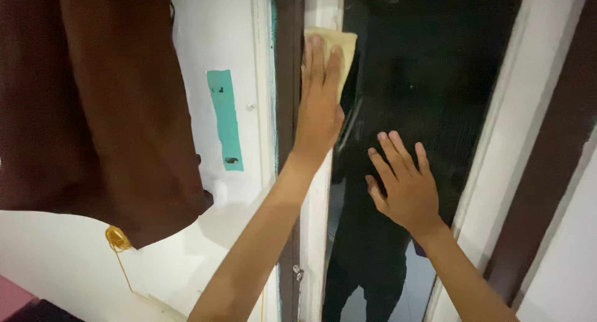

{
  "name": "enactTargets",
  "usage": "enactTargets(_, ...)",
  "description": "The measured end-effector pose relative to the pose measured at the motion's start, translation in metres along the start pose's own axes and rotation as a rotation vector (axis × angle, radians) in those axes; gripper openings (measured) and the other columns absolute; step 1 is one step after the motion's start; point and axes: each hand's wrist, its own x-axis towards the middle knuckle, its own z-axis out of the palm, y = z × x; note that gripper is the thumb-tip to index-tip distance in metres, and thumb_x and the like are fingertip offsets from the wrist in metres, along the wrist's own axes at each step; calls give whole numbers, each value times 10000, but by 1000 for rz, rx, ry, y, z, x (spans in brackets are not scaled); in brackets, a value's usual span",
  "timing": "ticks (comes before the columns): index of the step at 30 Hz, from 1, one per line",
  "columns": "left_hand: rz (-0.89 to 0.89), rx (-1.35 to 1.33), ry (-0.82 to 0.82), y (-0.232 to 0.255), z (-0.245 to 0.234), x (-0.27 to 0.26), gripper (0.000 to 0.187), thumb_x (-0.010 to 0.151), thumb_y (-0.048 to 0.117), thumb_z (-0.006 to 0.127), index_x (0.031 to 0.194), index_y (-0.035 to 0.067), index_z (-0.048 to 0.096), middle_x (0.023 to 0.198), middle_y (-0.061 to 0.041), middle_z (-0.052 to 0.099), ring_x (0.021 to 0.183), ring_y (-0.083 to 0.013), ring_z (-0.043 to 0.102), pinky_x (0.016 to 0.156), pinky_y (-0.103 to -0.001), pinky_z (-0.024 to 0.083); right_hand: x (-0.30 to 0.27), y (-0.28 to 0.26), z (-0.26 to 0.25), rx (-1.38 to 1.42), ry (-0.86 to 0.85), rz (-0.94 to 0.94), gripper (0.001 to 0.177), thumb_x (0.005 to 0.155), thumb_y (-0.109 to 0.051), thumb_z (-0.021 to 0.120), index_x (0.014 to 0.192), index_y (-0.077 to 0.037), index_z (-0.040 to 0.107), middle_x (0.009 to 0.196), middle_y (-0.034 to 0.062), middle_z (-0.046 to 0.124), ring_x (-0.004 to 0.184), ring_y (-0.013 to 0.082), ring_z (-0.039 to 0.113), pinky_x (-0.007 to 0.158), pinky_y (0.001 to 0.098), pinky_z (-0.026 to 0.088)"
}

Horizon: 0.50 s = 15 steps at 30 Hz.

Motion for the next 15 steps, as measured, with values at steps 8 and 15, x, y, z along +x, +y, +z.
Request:
enactTargets(8, -66, 4, -117, 22, -20, -63, 848, 818, -194, 562, 1593, 35, 308, 1701, -224, 162, 1601, -418, 131, 1313, -537, 214, 0, -1, 3, -6, -11, -5, 481, 870, -235, 727, 1311, -52, 670, 1539, 153, 526, 1456, 306, 467, 1232, 566, 274)
enactTargets(15, -101, 0, -192, 35, -37, -120, 845, 774, -235, 536, 1566, -6, 352, 1684, -233, 214, 1598, -408, 173, 1307, -492, 254, 2, -8, 10, 80, 35, 40, 453, 879, -225, 718, 1288, -39, 659, 1551, 171, 495, 1467, 339, 427, 1225, 598, 240)
